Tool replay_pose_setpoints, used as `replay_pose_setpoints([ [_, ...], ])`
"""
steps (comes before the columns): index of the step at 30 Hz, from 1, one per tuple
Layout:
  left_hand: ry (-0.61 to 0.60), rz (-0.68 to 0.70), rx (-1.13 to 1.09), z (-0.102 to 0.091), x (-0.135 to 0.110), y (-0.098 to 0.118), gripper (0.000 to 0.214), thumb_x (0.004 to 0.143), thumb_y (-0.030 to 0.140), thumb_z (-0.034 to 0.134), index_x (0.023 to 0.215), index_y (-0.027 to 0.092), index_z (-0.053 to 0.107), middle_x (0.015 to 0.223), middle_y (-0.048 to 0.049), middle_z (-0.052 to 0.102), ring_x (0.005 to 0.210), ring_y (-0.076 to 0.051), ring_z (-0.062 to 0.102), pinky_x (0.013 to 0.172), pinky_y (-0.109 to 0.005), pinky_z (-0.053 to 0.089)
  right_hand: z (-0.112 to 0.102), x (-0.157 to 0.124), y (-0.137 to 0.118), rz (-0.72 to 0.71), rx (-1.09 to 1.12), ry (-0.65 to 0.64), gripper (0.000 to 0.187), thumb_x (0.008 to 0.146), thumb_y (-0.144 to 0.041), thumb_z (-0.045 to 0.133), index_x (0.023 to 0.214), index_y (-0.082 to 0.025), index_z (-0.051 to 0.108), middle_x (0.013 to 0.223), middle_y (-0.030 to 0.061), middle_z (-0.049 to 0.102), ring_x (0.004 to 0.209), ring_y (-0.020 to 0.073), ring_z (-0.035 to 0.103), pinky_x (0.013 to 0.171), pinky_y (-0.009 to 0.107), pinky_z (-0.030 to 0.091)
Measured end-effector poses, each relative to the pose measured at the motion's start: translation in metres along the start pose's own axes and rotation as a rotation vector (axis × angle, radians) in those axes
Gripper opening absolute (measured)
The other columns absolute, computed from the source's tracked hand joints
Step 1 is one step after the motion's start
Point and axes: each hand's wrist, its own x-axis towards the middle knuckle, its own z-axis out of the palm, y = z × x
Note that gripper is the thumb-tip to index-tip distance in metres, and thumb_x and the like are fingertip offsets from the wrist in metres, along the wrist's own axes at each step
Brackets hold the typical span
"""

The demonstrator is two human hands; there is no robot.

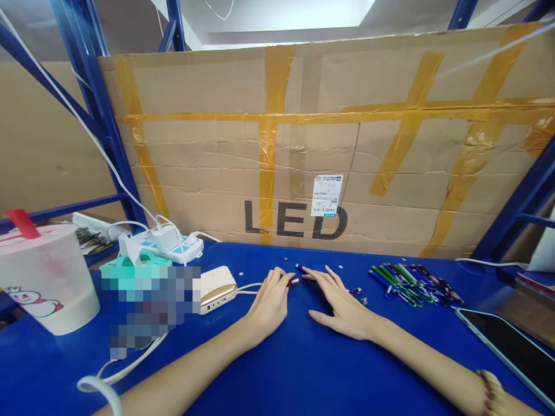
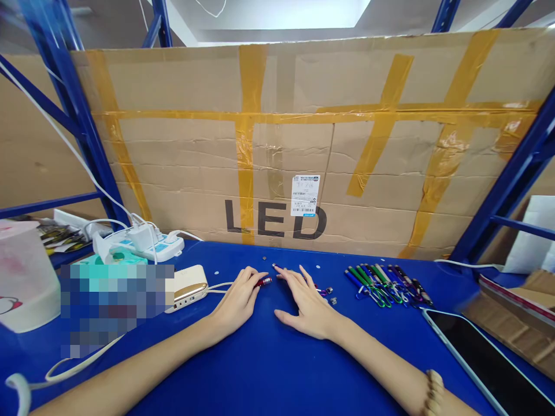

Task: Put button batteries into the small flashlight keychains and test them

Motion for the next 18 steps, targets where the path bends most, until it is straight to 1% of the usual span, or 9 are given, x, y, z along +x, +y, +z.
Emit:
replay_pose_setpoints([
  [3, 0.030, -0.002, -0.031, -0.0013, 0.0002, 0.0012, 0.035, 0.085, 0.012, 0.033, 0.115, 0.020, 0.048, 0.101, -0.0080, 0.048, 0.095, -0.019, 0.047, 0.088, -0.037, 0.044, -0.0005, -0.0012, -0.0006, 0.005, -0.006, 0.059, 0.073, 0.083, -0.045, 0.047, 0.142, -0.028, 0.009, 0.138, 0.0082, 0.037, 0.129, 0.0239, 0.031, 0.109, 0.052, 0.011],
  [6, 0.002, -0.016, -0.028, -0.0028, 0.0005, 0.0026, 0.033, 0.084, 0.012, 0.034, 0.111, 0.019, 0.052, 0.101, -0.0078, 0.047, 0.095, -0.019, 0.047, 0.088, -0.036, 0.045, -0.0001, -0.0010, -0.0009, 0.017, -0.015, 0.059, 0.069, 0.083, -0.045, 0.046, 0.141, -0.027, 0.013, 0.137, 0.0086, 0.038, 0.128, 0.0242, 0.032, 0.109, 0.053, 0.012],
  [9, -0.025, -0.019, -0.023, -0.0041, 0.0007, 0.0033, 0.030, 0.083, 0.011, 0.035, 0.106, 0.019, 0.053, 0.100, -0.0073, 0.047, 0.095, -0.019, 0.046, 0.088, -0.036, 0.044, 0.0012, -0.0005, -0.0010, 0.032, -0.011, 0.053, 0.068, 0.083, -0.045, 0.046, 0.140, -0.027, 0.014, 0.133, 0.0088, 0.044, 0.127, 0.0237, 0.034, 0.108, 0.054, 0.012],
  [12, -0.032, -0.008, -0.030, -0.0055, 0.0011, 0.0035, 0.028, 0.083, 0.011, 0.036, 0.104, 0.020, 0.052, 0.101, -0.0069, 0.048, 0.096, -0.019, 0.046, 0.088, -0.035, 0.044, 0.0030, -0.0004, -0.0006, 0.028, -0.003, 0.084, 0.066, 0.084, -0.041, 0.046, 0.140, -0.028, 0.015, 0.127, 0.0075, 0.050, 0.123, 0.0222, 0.039, 0.108, 0.053, 0.014],
  [15, -0.045, -0.010, -0.044, -0.0072, 0.0019, 0.0042, 0.026, 0.083, 0.012, 0.037, 0.103, 0.020, 0.050, 0.101, -0.0064, 0.049, 0.097, -0.019, 0.046, 0.088, -0.035, 0.044, 0.0049, -0.0003, 0.0005, 0.036, -0.001, 0.151, 0.058, 0.085, -0.033, 0.045, 0.138, -0.029, 0.020, 0.116, 0.0047, 0.058, 0.115, 0.0193, 0.048, 0.107, 0.050, 0.019],
  [18, -0.056, -0.004, -0.044, -0.0087, 0.0028, 0.0054, 0.023, 0.084, 0.014, 0.037, 0.103, 0.020, 0.049, 0.101, -0.0058, 0.050, 0.096, -0.019, 0.047, 0.088, -0.036, 0.043, 0.0060, 0.0000, 0.0024, 0.066, -0.012, 0.223, 0.051, 0.084, -0.025, 0.044, 0.133, -0.029, 0.030, 0.104, 0.0031, 0.063, 0.104, 0.0185, 0.055, 0.101, 0.046, 0.031],
])
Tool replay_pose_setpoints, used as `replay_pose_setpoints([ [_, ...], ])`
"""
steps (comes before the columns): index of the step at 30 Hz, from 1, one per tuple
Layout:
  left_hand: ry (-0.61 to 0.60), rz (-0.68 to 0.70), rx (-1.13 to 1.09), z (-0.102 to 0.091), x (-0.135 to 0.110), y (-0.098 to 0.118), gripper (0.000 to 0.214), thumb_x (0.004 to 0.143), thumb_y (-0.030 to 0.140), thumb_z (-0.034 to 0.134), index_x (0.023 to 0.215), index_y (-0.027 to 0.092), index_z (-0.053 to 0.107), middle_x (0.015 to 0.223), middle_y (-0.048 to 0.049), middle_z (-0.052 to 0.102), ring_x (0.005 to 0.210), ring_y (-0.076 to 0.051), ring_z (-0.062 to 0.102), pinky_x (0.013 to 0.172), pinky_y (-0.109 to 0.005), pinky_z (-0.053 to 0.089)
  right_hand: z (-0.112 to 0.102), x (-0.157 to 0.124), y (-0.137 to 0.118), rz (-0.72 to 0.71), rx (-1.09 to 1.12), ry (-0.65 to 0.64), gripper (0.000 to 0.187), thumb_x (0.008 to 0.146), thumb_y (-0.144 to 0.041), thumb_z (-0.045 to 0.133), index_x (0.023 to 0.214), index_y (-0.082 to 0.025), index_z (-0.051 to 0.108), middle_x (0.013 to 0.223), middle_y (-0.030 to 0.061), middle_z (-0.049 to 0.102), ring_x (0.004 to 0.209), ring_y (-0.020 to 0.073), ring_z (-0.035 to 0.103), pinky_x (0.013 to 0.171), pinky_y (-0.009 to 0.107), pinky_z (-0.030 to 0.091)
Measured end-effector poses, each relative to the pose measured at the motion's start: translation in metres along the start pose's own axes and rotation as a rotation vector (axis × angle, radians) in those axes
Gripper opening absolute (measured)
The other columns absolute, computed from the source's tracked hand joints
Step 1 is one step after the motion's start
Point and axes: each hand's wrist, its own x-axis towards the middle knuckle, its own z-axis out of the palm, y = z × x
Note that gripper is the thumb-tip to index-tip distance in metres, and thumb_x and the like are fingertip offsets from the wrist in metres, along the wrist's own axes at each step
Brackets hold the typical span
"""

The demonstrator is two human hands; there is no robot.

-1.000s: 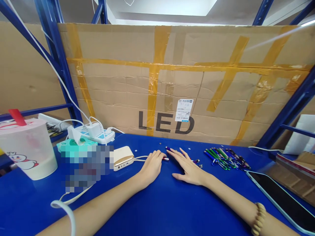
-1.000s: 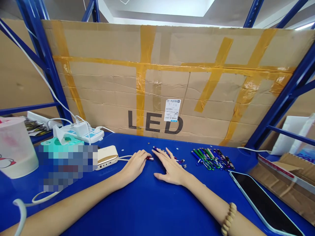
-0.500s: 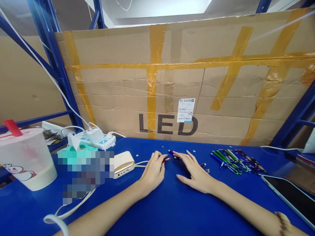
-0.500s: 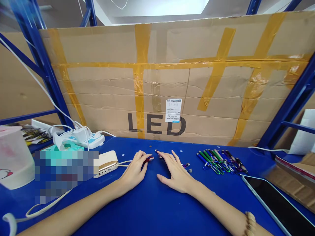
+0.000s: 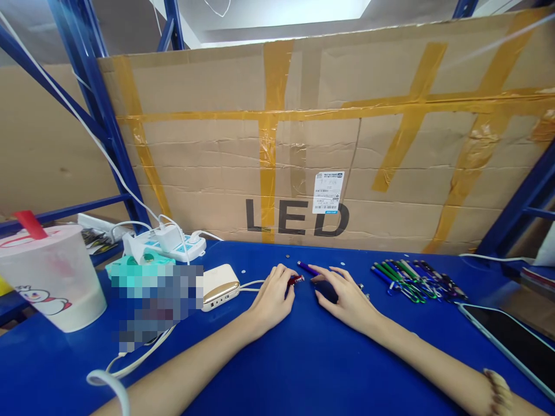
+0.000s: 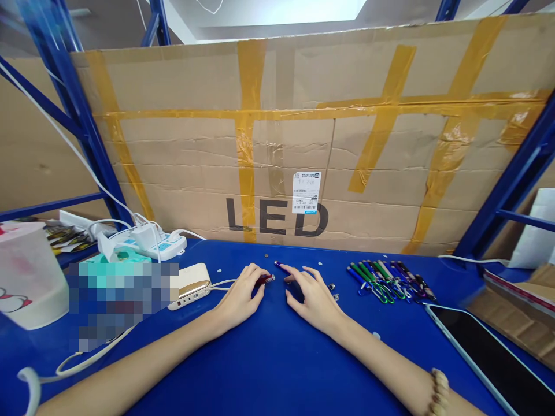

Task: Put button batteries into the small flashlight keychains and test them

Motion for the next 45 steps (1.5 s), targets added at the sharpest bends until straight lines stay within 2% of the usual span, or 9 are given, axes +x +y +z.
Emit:
replay_pose_setpoints([
  [5, -0.009, 0.006, 0.037, -0.001, 0.002, 0.000, 0.021, 0.087, 0.017, 0.037, 0.104, 0.021, 0.048, 0.104, -0.0055, 0.052, 0.097, -0.020, 0.049, 0.088, -0.037, 0.042, 0.002, 0.000, 0.006, 0.084, -0.010, 0.039, 0.040, 0.083, -0.020, 0.042, 0.122, -0.027, 0.044, 0.093, 0.0012, 0.067, 0.089, 0.0183, 0.061, 0.085, 0.040, 0.043],
  [12, -0.028, 0.046, 0.025, 0.000, 0.004, -0.005, 0.016, 0.087, 0.020, 0.042, 0.102, 0.021, 0.048, 0.104, -0.0043, 0.056, 0.099, -0.019, 0.050, 0.088, -0.035, 0.041, 0.008, 0.002, 0.015, 0.223, 0.139, 0.046, 0.037, 0.081, -0.026, 0.047, 0.117, -0.022, 0.051, 0.091, 0.0030, 0.067, 0.081, 0.0171, 0.063, 0.073, 0.031, 0.050],
  [15, -0.025, 0.018, 0.056, 0.001, 0.004, -0.003, 0.015, 0.088, 0.022, 0.041, 0.100, 0.021, 0.048, 0.103, -0.0045, 0.057, 0.098, -0.020, 0.050, 0.088, -0.035, 0.040, 0.008, 0.002, 0.015, 0.248, 0.167, 0.059, 0.035, 0.079, -0.028, 0.051, 0.113, -0.020, 0.054, 0.090, 0.0041, 0.067, 0.078, 0.0170, 0.063, 0.069, 0.029, 0.050],
  [20, 0.005, -0.081, 0.190, 0.001, 0.003, 0.005, 0.018, 0.090, 0.022, 0.033, 0.099, 0.019, 0.048, 0.102, -0.0062, 0.057, 0.097, -0.021, 0.050, 0.086, -0.037, 0.038, -0.001, 0.000, 0.009, 0.272, 0.004, 0.078, 0.023, 0.079, -0.035, 0.054, 0.093, -0.020, 0.064, 0.087, 0.0039, 0.066, 0.081, 0.0178, 0.060, 0.071, 0.029, 0.047],
  [23, 0.028, -0.120, 0.269, 0.001, 0.003, 0.008, 0.022, 0.092, 0.026, 0.029, 0.092, 0.018, 0.049, 0.098, -0.0063, 0.058, 0.093, -0.021, 0.051, 0.084, -0.037, 0.038, -0.007, -0.003, 0.008, 0.336, -0.121, 0.061, 0.025, 0.078, -0.042, 0.055, 0.083, -0.020, 0.067, 0.084, 0.0044, 0.065, 0.080, 0.0185, 0.059, 0.069, 0.028, 0.044],
  [26, 0.073, -0.135, 0.338, 0.001, 0.002, 0.009, 0.024, 0.092, 0.028, 0.027, 0.089, 0.017, 0.049, 0.096, -0.0062, 0.058, 0.092, -0.021, 0.051, 0.081, -0.036, 0.038, -0.012, -0.005, 0.008, 0.369, -0.126, 0.021, 0.025, 0.079, -0.041, 0.055, 0.082, -0.021, 0.068, 0.081, 0.0035, 0.066, 0.079, 0.0176, 0.059, 0.066, 0.026, 0.042],
  [34, 0.134, -0.203, 0.511, 0.004, 0.002, 0.011, 0.025, 0.089, 0.027, 0.031, 0.081, 0.016, 0.052, 0.093, -0.0084, 0.058, 0.090, -0.022, 0.052, 0.079, -0.037, 0.037, -0.017, -0.008, 0.008, 0.339, -0.133, -0.026, 0.021, 0.081, -0.035, 0.054, 0.085, -0.020, 0.069, 0.082, 0.0031, 0.067, 0.076, 0.0151, 0.059, 0.063, 0.023, 0.039],
  [45, 0.306, -0.277, 0.616, 0.005, 0.004, 0.010, 0.025, 0.088, 0.026, 0.032, 0.086, 0.016, 0.054, 0.095, -0.0098, 0.057, 0.091, -0.023, 0.050, 0.079, -0.037, 0.036, -0.020, -0.009, 0.005, 0.305, -0.189, -0.067, 0.019, 0.083, -0.028, 0.051, 0.088, -0.020, 0.068, 0.090, 0.0041, 0.068, 0.084, 0.0159, 0.060, 0.067, 0.023, 0.039],
])
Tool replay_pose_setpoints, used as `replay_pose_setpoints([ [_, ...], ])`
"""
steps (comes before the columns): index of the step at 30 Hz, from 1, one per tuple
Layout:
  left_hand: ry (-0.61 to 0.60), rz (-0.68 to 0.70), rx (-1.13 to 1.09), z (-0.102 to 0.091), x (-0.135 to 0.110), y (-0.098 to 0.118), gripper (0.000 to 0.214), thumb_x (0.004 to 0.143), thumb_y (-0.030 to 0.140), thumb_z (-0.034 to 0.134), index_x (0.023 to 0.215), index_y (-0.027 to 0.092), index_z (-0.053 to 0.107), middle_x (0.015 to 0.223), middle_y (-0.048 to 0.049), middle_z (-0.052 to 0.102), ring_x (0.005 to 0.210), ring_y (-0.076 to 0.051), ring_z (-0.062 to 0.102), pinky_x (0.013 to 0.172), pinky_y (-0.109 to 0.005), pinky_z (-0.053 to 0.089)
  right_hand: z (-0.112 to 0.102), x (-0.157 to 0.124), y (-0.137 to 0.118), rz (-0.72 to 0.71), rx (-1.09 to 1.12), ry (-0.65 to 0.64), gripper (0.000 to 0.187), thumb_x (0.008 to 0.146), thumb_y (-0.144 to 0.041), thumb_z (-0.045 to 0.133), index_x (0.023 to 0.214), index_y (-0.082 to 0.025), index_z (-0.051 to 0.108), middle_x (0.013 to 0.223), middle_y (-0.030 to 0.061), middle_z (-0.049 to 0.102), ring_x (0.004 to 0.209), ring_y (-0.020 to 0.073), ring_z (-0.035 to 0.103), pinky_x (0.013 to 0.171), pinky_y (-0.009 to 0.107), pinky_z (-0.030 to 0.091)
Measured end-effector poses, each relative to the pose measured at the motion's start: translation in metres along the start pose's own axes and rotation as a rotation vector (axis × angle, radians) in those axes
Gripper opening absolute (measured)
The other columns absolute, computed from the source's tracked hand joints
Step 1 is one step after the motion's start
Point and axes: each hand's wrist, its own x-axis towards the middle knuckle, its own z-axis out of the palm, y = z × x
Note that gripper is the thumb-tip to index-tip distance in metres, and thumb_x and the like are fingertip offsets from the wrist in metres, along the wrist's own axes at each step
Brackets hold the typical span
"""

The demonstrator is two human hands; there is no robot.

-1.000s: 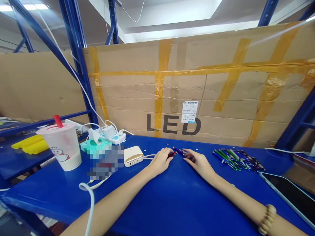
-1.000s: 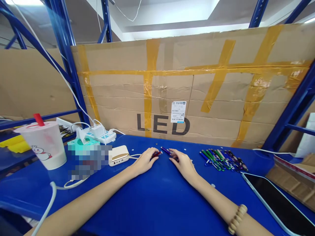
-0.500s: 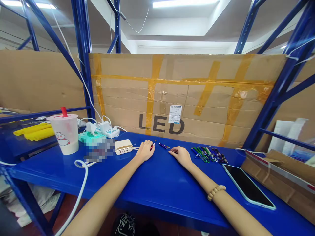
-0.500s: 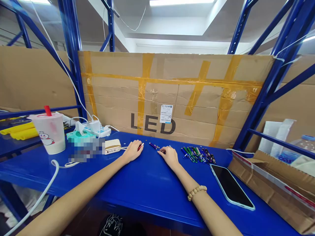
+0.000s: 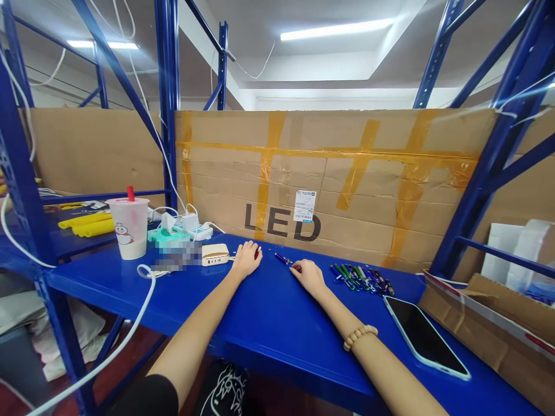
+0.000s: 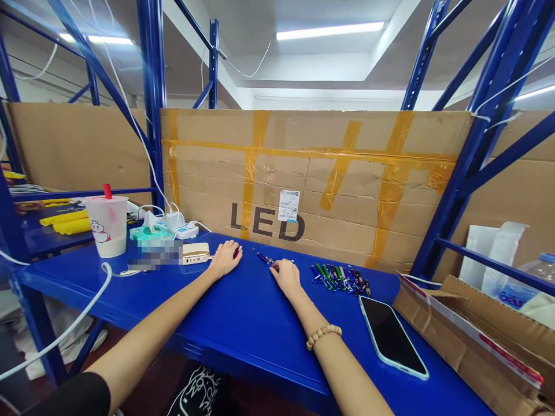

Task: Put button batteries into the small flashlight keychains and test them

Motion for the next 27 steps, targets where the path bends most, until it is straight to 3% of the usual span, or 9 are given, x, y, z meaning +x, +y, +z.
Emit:
replay_pose_setpoints([
  [17, 0.068, 0.037, 0.000, 0.009, 0.006, -0.004, 0.027, 0.088, 0.028, 0.030, 0.081, 0.016, 0.054, 0.094, -0.0112, 0.056, 0.092, -0.024, 0.049, 0.080, -0.038, 0.036, -0.002, -0.003, -0.001, 0.039, -0.001, 0.013, 0.022, 0.084, -0.033, 0.051, 0.086, -0.020, 0.067, 0.090, 0.0042, 0.068, 0.084, 0.0165, 0.061, 0.065, 0.023, 0.042],
  [27, 0.055, 0.037, 0.037, 0.013, 0.016, -0.005, 0.028, 0.089, 0.029, 0.029, 0.079, 0.017, 0.052, 0.092, -0.0099, 0.056, 0.090, -0.023, 0.050, 0.078, -0.036, 0.036, -0.007, -0.001, -0.006, -0.024, -0.103, -0.033, 0.024, 0.087, -0.022, 0.045, 0.085, -0.015, 0.067, 0.094, 0.0112, 0.064, 0.089, 0.0206, 0.060, 0.071, 0.026, 0.041],
])
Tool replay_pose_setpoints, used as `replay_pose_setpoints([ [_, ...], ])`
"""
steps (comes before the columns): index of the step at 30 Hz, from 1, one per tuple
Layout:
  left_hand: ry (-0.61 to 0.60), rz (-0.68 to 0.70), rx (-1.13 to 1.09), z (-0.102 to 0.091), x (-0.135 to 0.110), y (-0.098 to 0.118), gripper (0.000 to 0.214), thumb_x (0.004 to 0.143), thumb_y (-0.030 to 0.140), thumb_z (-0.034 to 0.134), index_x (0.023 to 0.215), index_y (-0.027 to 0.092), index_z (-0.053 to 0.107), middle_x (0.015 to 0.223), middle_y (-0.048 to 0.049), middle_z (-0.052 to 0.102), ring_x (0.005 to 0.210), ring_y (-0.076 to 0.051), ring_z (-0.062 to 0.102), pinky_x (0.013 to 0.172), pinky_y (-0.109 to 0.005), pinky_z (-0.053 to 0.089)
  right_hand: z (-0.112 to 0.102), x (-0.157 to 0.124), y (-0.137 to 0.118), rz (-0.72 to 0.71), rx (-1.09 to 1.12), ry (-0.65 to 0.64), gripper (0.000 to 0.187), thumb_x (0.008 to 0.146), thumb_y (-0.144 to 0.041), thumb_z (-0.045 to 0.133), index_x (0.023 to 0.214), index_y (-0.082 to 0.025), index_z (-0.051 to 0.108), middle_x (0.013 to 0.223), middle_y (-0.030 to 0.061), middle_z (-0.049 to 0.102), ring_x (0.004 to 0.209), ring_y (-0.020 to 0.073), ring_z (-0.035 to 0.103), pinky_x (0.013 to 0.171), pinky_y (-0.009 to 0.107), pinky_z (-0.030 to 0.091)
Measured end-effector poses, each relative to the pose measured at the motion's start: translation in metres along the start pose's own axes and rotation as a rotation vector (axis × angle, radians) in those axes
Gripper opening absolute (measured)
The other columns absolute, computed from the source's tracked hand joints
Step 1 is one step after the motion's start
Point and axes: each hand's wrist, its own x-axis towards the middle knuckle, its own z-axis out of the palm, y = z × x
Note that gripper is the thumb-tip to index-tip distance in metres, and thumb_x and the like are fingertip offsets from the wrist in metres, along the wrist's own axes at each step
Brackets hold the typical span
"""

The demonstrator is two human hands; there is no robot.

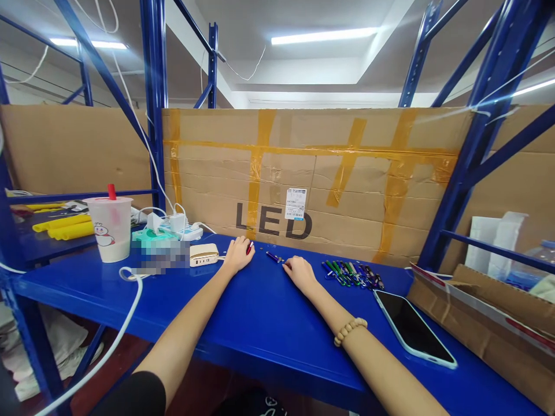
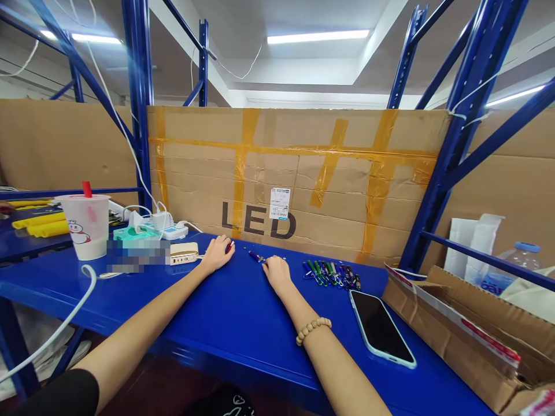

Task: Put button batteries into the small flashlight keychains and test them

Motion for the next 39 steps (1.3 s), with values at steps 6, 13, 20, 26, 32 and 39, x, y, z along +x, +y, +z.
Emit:
replay_pose_setpoints([
  [6, -0.014, 0.053, 0.016, 0.008, 0.012, -0.002, 0.028, 0.089, 0.030, 0.030, 0.080, 0.017, 0.053, 0.090, -0.0090, 0.056, 0.090, -0.022, 0.050, 0.078, -0.036, 0.036, -0.001, 0.002, 0.000, -0.004, 0.017, -0.017, 0.020, 0.085, -0.020, 0.048, 0.084, -0.015, 0.067, 0.093, 0.0113, 0.064, 0.087, 0.0213, 0.060, 0.069, 0.026, 0.041],
  [13, -0.031, -0.029, 0.013, 0.019, 0.025, -0.008, 0.027, 0.091, 0.030, 0.029, 0.085, 0.017, 0.051, 0.093, -0.0085, 0.056, 0.091, -0.021, 0.050, 0.078, -0.034, 0.037, 0.006, 0.009, 0.006, -0.011, 0.063, -0.012, 0.022, 0.088, -0.021, 0.044, 0.088, -0.017, 0.065, 0.093, 0.0095, 0.064, 0.085, 0.0193, 0.060, 0.067, 0.025, 0.040],
  [20, 0.068, 0.058, -0.106, 0.013, 0.021, -0.006, 0.026, 0.091, 0.031, 0.028, 0.079, 0.018, 0.047, 0.085, -0.0064, 0.055, 0.083, -0.019, 0.050, 0.076, -0.031, 0.038, 0.012, 0.010, 0.009, 0.001, 0.145, 0.002, 0.020, 0.088, -0.025, 0.045, 0.092, -0.017, 0.063, 0.096, 0.0069, 0.063, 0.086, 0.0173, 0.060, 0.069, 0.024, 0.040],
  [26, 0.047, 0.158, -0.212, 0.012, 0.021, 0.009, 0.027, 0.092, 0.032, 0.028, 0.086, 0.018, 0.050, 0.089, -0.0062, 0.055, 0.086, -0.018, 0.051, 0.078, -0.030, 0.039, 0.021, 0.012, 0.020, 0.000, 0.221, 0.078, 0.018, 0.086, -0.026, 0.047, 0.086, -0.017, 0.063, 0.090, 0.0058, 0.064, 0.083, 0.0163, 0.059, 0.071, 0.024, 0.041],
  [32, -0.134, 0.301, -0.305, 0.008, 0.013, 0.029, 0.026, 0.093, 0.032, 0.029, 0.100, 0.020, 0.052, 0.100, -0.0045, 0.055, 0.092, -0.017, 0.054, 0.080, -0.029, 0.040, 0.014, 0.008, 0.020, -0.063, 0.348, 0.242, 0.021, 0.086, -0.028, 0.046, 0.087, -0.018, 0.064, 0.086, 0.0049, 0.067, 0.076, 0.0158, 0.061, 0.072, 0.025, 0.045],
  [39, -0.162, 0.315, -0.323, 0.004, 0.011, 0.030, 0.029, 0.093, 0.032, 0.029, 0.107, 0.021, 0.052, 0.104, -0.0047, 0.056, 0.091, -0.017, 0.056, 0.080, -0.027, 0.041, 0.011, 0.004, 0.007, -0.171, 0.442, 0.425, 0.026, 0.086, -0.031, 0.044, 0.093, -0.019, 0.067, 0.094, 0.0060, 0.067, 0.079, 0.0172, 0.062, 0.073, 0.026, 0.048],
])
